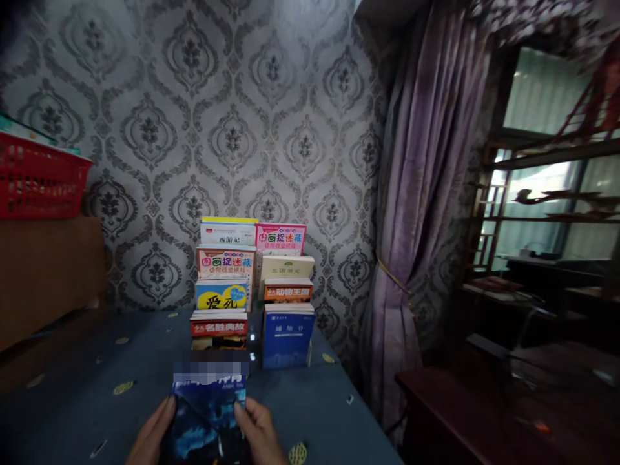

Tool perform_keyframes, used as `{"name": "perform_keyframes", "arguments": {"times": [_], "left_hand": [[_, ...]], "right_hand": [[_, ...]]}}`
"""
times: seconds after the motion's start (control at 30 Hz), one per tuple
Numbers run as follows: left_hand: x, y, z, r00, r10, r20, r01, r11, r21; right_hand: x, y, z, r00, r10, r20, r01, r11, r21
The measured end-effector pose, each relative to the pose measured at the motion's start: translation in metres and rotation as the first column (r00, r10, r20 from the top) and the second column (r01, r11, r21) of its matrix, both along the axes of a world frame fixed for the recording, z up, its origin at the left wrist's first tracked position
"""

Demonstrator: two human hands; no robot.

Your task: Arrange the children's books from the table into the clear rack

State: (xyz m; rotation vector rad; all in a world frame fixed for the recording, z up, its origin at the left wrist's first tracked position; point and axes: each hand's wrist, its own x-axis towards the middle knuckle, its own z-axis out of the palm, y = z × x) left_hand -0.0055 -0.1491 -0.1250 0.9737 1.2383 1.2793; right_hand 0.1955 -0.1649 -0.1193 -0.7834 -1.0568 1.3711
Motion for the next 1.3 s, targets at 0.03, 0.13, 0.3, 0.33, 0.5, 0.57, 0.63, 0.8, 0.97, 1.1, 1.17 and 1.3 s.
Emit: {"name": "perform_keyframes", "arguments": {"times": [0.03,0.13,0.3,0.33,0.5,0.57,0.63,0.8,0.97,1.1,1.17,1.3], "left_hand": [[0.005,-0.001,0.003,0.999,0.011,0.031,-0.01,1.0,-0.019],[0.022,-0.01,0.021,0.982,0.046,0.183,-0.036,0.998,-0.056],[0.038,-0.019,0.048,0.943,-0.026,0.332,0.049,0.997,-0.062],[0.039,-0.02,0.05,0.941,-0.036,0.336,0.06,0.996,-0.06],[0.052,-0.014,0.049,0.959,-0.147,0.241,0.142,0.989,0.037],[0.062,-0.006,0.054,0.961,-0.217,0.169,0.201,0.974,0.106],[0.075,0.007,0.071,0.966,-0.252,0.05,0.236,0.948,0.212],[0.109,0.058,0.166,0.865,-0.114,-0.489,0.438,0.65,0.622],[0.151,0.114,0.257,0.443,0.484,-0.755,0.671,0.38,0.637],[0.177,0.131,0.291,0.011,0.632,-0.775,0.819,0.439,0.37],[0.182,0.131,0.298,-0.069,0.596,-0.8,0.811,0.501,0.303],[0.182,0.125,0.295,-0.06,0.566,-0.822,0.798,0.522,0.301]], "right_hand": [[0.003,-0.003,0.003,0.999,0.035,0.0,-0.035,0.999,-0.009],[0.012,-0.01,0.014,0.998,0.059,0.01,-0.058,0.997,-0.041],[0.029,-0.014,0.027,0.994,0.054,0.095,-0.044,0.993,-0.105],[0.034,-0.014,0.029,0.99,0.07,0.12,-0.056,0.991,-0.122],[0.063,-0.016,0.039,0.968,0.133,0.212,-0.098,0.981,-0.17],[0.076,-0.015,0.042,0.971,0.139,0.195,-0.105,0.98,-0.171],[0.09,-0.014,0.043,0.979,0.105,0.173,-0.078,0.985,-0.157],[0.126,-0.009,0.048,0.982,-0.005,0.187,0.021,0.996,-0.083],[0.151,-0.009,0.06,0.973,-0.014,0.232,0.024,0.999,-0.041],[0.159,-0.015,0.063,0.968,-0.068,0.24,0.078,0.997,-0.029],[0.161,-0.019,0.062,0.968,-0.081,0.237,0.092,0.995,-0.037],[0.172,-0.026,0.063,0.964,-0.128,0.231,0.142,0.989,-0.045]]}}
